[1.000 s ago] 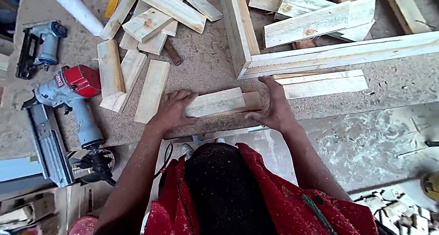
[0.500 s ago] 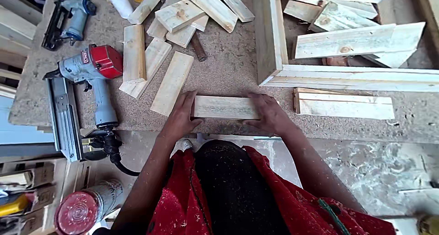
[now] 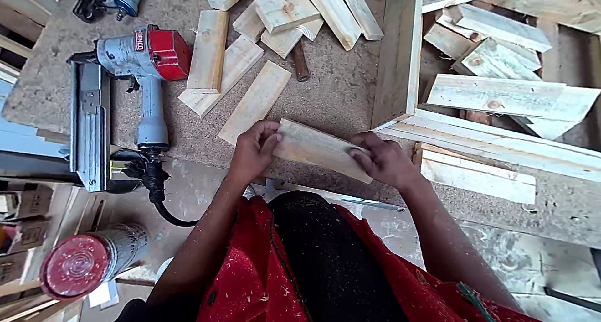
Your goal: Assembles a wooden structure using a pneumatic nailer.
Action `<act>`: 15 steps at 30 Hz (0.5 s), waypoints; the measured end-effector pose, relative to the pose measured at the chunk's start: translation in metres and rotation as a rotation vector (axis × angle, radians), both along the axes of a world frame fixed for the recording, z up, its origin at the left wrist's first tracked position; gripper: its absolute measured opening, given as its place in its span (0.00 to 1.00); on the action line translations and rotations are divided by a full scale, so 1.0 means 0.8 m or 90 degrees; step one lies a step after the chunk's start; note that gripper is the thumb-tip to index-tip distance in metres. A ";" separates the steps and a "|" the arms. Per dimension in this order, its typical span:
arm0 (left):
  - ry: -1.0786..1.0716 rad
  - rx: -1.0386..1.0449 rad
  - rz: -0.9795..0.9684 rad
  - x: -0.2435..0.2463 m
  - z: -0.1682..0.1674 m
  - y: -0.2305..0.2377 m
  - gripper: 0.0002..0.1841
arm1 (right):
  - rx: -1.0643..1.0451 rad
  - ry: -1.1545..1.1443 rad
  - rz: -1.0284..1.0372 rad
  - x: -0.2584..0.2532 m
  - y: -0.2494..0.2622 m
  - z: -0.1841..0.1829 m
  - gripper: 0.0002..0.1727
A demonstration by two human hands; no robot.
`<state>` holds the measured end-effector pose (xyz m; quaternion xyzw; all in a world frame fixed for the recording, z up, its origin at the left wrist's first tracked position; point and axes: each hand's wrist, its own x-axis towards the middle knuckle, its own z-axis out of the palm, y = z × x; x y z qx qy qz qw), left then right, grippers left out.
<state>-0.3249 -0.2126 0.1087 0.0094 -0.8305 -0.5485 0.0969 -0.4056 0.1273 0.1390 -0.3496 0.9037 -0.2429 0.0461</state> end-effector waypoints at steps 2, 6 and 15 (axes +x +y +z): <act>-0.068 -0.115 0.025 0.009 -0.004 0.003 0.24 | 0.075 -0.011 0.002 -0.010 0.000 -0.019 0.31; -0.120 -0.192 0.016 0.034 -0.020 0.014 0.45 | 0.082 -0.035 -0.002 -0.001 -0.020 -0.028 0.60; -0.072 -0.099 0.036 0.009 -0.036 0.007 0.38 | 0.047 -0.023 0.002 0.005 -0.021 -0.041 0.56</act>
